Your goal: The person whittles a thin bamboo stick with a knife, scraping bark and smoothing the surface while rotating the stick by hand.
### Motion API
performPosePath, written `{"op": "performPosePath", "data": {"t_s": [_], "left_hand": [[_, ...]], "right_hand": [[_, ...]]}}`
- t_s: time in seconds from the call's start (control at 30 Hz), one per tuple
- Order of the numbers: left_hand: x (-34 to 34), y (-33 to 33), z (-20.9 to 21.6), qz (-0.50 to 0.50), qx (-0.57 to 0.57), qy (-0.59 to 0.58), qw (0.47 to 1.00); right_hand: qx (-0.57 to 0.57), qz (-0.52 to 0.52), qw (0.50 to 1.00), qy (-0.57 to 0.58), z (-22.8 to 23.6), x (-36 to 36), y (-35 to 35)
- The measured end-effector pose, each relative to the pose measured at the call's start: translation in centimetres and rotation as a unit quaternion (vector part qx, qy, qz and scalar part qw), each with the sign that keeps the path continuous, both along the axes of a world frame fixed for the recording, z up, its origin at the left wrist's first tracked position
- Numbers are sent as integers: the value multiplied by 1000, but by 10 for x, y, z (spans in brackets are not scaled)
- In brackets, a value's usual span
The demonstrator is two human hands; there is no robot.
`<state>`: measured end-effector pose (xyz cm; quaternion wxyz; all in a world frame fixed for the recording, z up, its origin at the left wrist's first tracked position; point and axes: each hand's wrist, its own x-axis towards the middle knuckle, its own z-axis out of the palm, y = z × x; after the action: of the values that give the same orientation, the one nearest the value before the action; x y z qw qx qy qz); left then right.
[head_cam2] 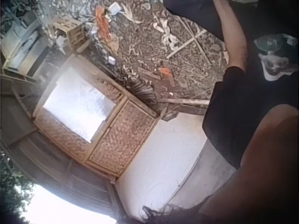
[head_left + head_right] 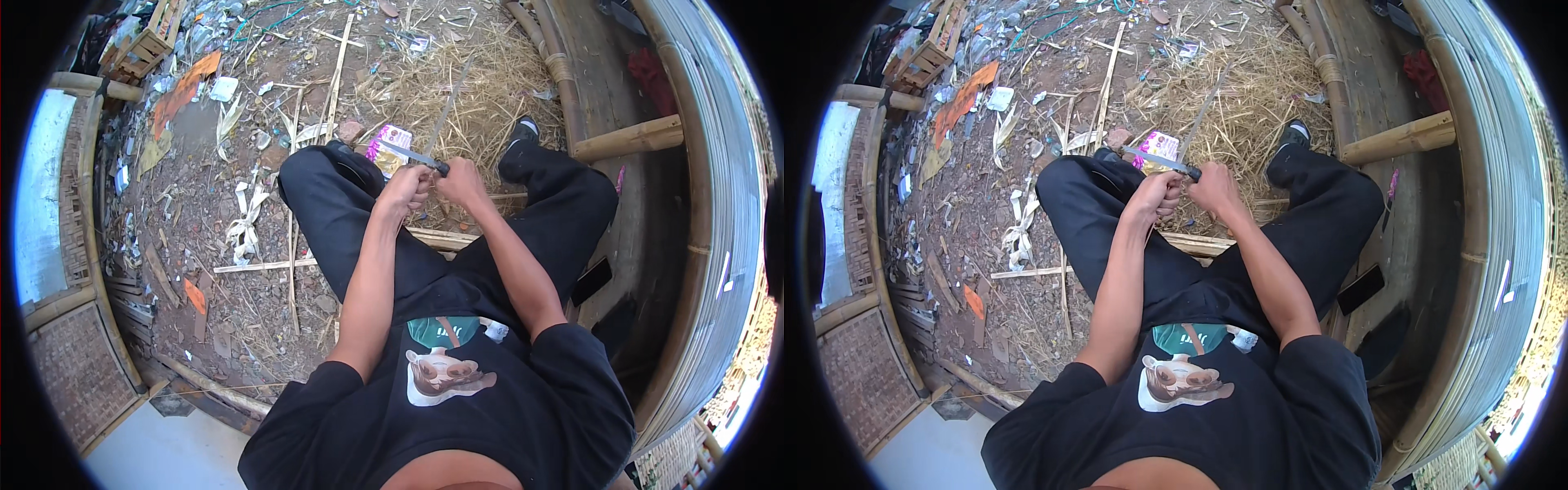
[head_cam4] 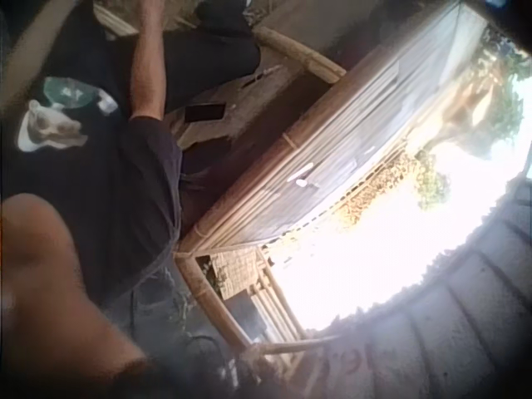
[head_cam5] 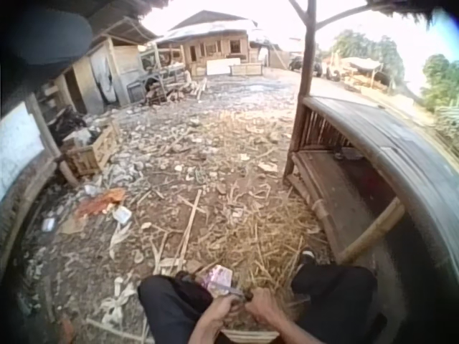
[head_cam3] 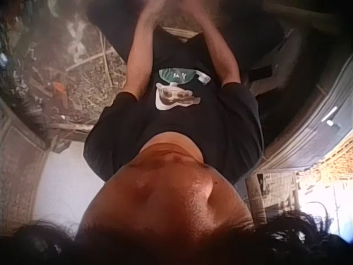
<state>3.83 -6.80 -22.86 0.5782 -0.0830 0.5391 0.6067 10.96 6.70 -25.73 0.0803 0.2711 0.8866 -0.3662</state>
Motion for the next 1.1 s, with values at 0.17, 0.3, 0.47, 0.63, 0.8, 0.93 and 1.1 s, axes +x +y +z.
{"op": "performPosePath", "data": {"t_s": [0.17,0.3,0.47,0.63,0.8,0.93,1.1], "left_hand": [[8,3,-5,7,-8,15,1000],[11,-1,-8,15,-19,9,1000],[8,0,-13,42,-22,6,999],[16,-1,-10,24,-15,2,1000],[20,-8,-7,30,0,18,999],[17,5,11,2,18,-8,1000],[20,-12,8,-12,64,-38,997]], "right_hand": [[33,-35,999,3,-15,-2,-6],[16,-59,998,-11,-9,-6,-15],[5,-133,991,12,-44,-16,-10],[43,-183,982,2,-59,-26,44],[-36,-261,965,-14,-62,-47,54],[43,-338,940,30,-85,-61,112],[104,-320,941,-32,-47,-73,162]]}}
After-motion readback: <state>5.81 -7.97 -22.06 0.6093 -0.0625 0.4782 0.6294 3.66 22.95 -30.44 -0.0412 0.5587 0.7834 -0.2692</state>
